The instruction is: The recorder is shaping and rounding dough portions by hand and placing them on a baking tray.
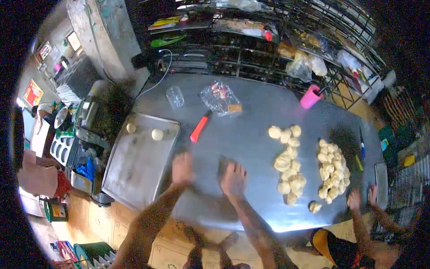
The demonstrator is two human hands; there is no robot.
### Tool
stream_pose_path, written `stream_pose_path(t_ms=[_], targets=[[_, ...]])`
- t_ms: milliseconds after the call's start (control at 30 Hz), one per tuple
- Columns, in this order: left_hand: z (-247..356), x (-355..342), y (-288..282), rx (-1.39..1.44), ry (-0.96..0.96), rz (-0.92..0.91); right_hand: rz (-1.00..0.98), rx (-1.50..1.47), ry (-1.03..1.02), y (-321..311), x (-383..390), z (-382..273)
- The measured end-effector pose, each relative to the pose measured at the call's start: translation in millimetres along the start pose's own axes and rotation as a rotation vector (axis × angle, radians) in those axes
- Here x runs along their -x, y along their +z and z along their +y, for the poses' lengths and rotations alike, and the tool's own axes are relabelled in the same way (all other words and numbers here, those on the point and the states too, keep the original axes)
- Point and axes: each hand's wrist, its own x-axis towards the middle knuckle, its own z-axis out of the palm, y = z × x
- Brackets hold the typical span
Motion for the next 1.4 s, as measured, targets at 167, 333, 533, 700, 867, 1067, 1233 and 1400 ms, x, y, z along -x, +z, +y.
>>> stream_pose_path(t_ms=[167, 333, 533, 700, 867, 1067, 1233, 1400], targets=[[-12.6, 49.6, 3.2, 0.32, -0.005, -0.1, -0.16, -0.239, -0.295, -20.8, 56.5, 4.2], [-39.8, 103.6, -0.9, 0.204, 0.296, 0.055, -0.192, -0.071, -0.156, -50.9, 79.7, 53.5], [42.9, -16.7, -0.5, 0.188, 0.058, 0.048, -0.064, 0.105, 0.118, 11.9, -15.7, 26.7], [9.3, 78.9, -21.9, 0.487, -0.028, -0.212, -0.279, -0.135, -0.076, -22.4, 74.5, 44.0], [1.1, 44.7, -24.5, 0.158, 0.182, 0.025, -0.176, 0.072, 0.024, -22.7, 36.6, 56.6], [38.1, -7.1, 18.2, 0.323, 0.098, 0.202, -0.117, 0.054, 0.043, 16.7, -28.0, 37.7], [-19.7, 95.8, -6.4, 0.28, 0.202, -0.036, -0.241, -0.117, -0.059, -36.4, 76.4, 68.3], [14.4, 1.5, 5.2, 0.118, 0.196, 0.151, -0.053, 0.061, -0.049, 2.8, -19.2, 54.7]])
